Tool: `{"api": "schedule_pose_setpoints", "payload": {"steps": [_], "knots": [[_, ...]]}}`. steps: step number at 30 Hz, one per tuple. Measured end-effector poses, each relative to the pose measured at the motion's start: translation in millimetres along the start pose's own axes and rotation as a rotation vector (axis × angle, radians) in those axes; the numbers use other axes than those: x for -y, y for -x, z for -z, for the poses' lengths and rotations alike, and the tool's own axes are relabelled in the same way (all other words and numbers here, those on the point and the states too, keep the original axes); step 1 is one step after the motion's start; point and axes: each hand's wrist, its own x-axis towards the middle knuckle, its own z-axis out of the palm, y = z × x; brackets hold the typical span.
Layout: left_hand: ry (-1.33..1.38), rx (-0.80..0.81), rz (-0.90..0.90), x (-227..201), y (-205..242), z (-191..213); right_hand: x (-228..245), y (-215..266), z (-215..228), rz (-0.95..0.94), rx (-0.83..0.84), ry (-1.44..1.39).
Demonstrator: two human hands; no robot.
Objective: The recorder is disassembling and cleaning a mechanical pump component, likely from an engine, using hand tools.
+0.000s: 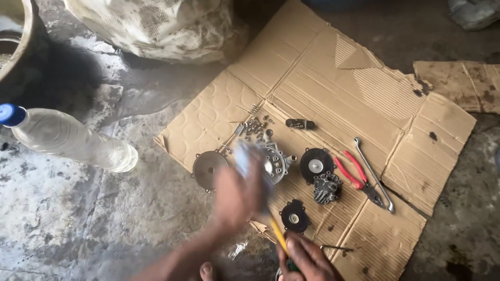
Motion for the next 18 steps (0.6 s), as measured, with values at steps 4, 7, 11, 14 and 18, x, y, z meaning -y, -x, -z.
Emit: {"api": "schedule_pose_setpoints", "payload": {"steps": [4, 7, 11, 14, 18], "knots": [[0.044, -0.095, -0.104, -6, -42, 47, 13, -13, 20, 0.232, -0.033, 0.425], [0.076, 0.232, 0.104, 30, -13, 29, 69, -17, -5, 0.03, -0.409, -0.062], [0.123, 0.539, 0.006, 53, 31, -33, 122, -35, -52, 0.053, -0.518, 0.026], [0.082, 0.6, 0.111, 28, 34, -34, 98, -34, -23, 0.16, -0.412, 0.265], [0.012, 0.695, 0.092, 27, 33, -30, 112, -37, -24, 0.119, -0.365, 0.111]]}}
